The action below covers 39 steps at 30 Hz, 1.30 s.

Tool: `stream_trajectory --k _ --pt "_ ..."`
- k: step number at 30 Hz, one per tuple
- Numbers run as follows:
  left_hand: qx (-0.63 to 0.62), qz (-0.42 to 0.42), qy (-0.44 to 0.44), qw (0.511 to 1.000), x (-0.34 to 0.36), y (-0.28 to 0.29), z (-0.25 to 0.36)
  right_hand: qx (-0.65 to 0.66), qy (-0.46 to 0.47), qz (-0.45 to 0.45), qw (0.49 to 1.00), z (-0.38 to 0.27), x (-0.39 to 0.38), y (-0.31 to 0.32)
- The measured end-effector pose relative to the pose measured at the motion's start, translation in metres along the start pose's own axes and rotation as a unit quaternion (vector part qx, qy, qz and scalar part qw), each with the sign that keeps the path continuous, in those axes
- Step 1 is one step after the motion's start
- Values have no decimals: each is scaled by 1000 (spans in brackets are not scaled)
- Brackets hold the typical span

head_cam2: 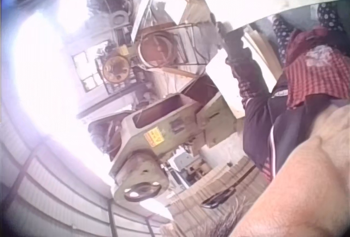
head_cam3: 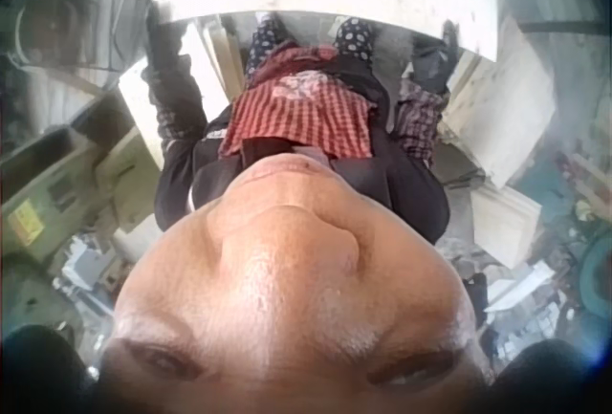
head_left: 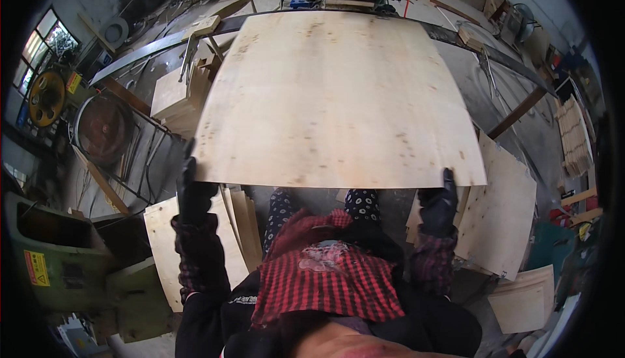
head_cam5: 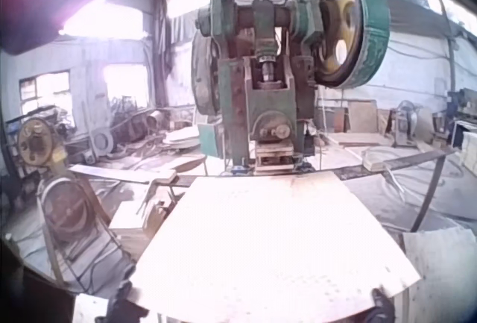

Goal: The person positions and attaches metal hinges to the edges of large plywood sheets by hand, repeating the process for multiple boards and moving them between stacks.

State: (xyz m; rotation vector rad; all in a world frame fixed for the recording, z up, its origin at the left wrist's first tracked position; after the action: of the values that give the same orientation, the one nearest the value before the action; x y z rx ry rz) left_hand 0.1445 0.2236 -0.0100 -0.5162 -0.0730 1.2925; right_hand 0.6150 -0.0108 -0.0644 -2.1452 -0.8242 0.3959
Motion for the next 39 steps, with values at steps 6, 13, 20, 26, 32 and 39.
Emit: stream_trajectory --k 6,13,20,26,32,39 --pt "37 -56 39 997 -12 -118 -42 -84 151 39 984 -92 22 36" --pt "282 -94 -158 941 -5 -157 -59 -124 203 62 969 -122 56 61" --pt "379 -82 -374 843 -27 -192 -36 -104 207 48 972 -129 83 75" --pt "236 -125 -86 960 -10 -183 -59 -41 11 25 999 -45 62 54" --pt "54 -125 70 988 23 -162 -66 34 -53 19 998 6 45 1" --pt "-30 -343 179 922 106 -199 -50 60 -39 -6 997 7 52 3"
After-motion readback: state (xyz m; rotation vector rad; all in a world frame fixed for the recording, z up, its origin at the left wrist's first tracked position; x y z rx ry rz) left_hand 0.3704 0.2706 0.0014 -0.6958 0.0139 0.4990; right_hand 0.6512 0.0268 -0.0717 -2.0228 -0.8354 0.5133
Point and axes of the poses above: each hand's wrist, its own x-axis towards the middle knuckle, its own y-axis out of the back of the hand, z = x × y, the point moved 9 cm from there along x, towards the middle knuckle, and after that the axes turned 14 degrees about y, right-handed, at the moved point
